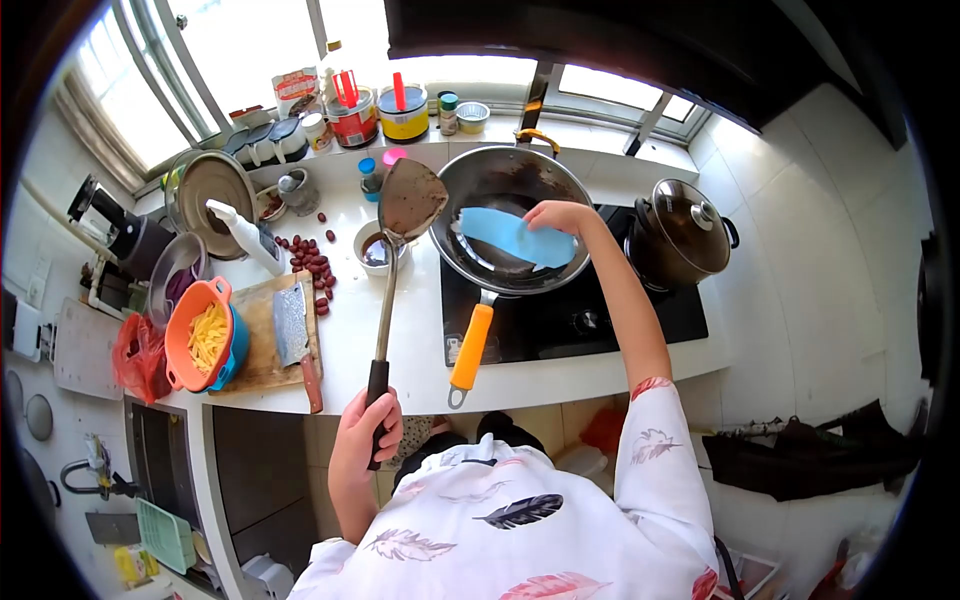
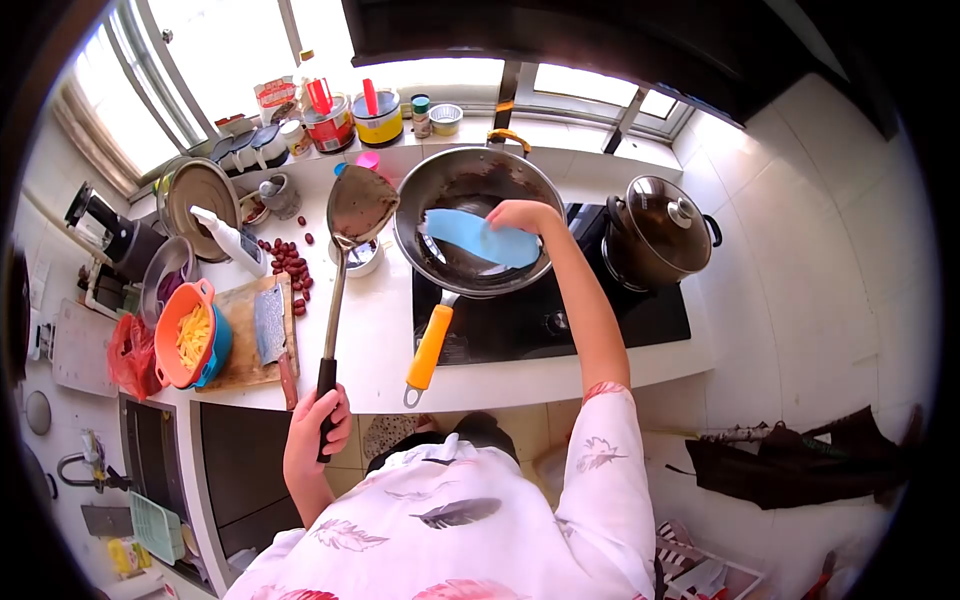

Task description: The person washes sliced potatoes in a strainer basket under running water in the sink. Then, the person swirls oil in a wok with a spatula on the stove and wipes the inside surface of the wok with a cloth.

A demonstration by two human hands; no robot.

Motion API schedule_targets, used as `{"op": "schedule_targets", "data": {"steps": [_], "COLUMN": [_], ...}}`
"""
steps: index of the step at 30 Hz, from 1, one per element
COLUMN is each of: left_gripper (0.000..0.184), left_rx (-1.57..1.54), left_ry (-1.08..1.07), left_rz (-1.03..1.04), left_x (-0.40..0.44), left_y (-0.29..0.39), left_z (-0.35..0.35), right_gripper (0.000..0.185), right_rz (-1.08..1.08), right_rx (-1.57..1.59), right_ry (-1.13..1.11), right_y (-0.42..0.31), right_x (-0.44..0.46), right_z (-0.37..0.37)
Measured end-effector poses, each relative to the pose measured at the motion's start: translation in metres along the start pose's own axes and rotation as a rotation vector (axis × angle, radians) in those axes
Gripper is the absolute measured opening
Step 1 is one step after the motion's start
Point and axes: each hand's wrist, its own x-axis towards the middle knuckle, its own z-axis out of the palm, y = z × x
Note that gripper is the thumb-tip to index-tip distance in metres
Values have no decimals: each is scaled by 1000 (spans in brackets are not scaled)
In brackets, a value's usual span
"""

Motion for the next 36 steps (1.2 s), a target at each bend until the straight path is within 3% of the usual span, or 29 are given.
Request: {"op": "schedule_targets", "data": {"steps": [3, 6, 9, 11, 13, 15, 17, 19, 20, 21, 24, 26, 27, 29, 31, 32, 33, 36], "left_gripper": [11, 11, 11, 11, 11, 11, 9, 8, 7, 7, 7, 7, 8, 10, 10, 10, 10, 9], "left_rx": [-22, 7, 16, -3, -94, -170, -169, -287, -262, -313, -353, -347, -338, -398, -439, -428, -416, -409], "left_ry": [-2, 9, -2, -15, -49, -115, -127, -212, -211, -251, -246, -255, -266, -269, -237, -202, -167, -98], "left_rz": [-9, -43, -66, -73, -104, -126, -117, -128, -134, -146, -176, -162, -146, -118, -112, -100, -87, -17], "left_x": [8, 20, 32, 40, 49, 62, 73, 87, 91, 94, 100, 103, 104, 101, 96, 91, 86, 76], "left_y": [-2, -4, -5, -8, -12, -21, -28, -39, -42, -48, -55, -52, -48, -39, -31, -27, -23, -18], "left_z": [6, 16, 25, 32, 41, 49, 68, 94, 101, 104, 111, 107, 104, 91, 74, 69, 63, 54], "right_gripper": [33, 37, 36, 28, 26, 35, 50, 57, 55, 53, 50, 46, 42, 29, 13, 11, 11, 27], "right_rz": [55, -25, -5, -26, -114, -66, -173, -179, -176, -29, -88, -11, -159, -310, -452, -383, -257, -138], "right_rx": [-12, -356, -399, -453, -1023, -534, 237, 658, 706, 611, 731, 577, 574, -71, -605, -885, -1093, -1121], "right_ry": [13, 160, 235, 263, 1041, 827, 389, 34, -75, -80, -53, 13, 58, 533, 862, 929, 910, 734], "right_y": [11, 22, 16, 15, 17, -3, -19, -24, -26, -31, -34, -21, -9, -8, 10, 24, 37, 53], "right_x": [22, 39, 40, 38, 14, -33, -87, -119, -123, -128, -132, -124, -116, -107, -80, -61, -44, -7], "right_z": [-3, -4, -5, -2, 20, 43, 84, 142, 153, 157, 161, 154, 147, 116, 81, 64, 49, 18]}}
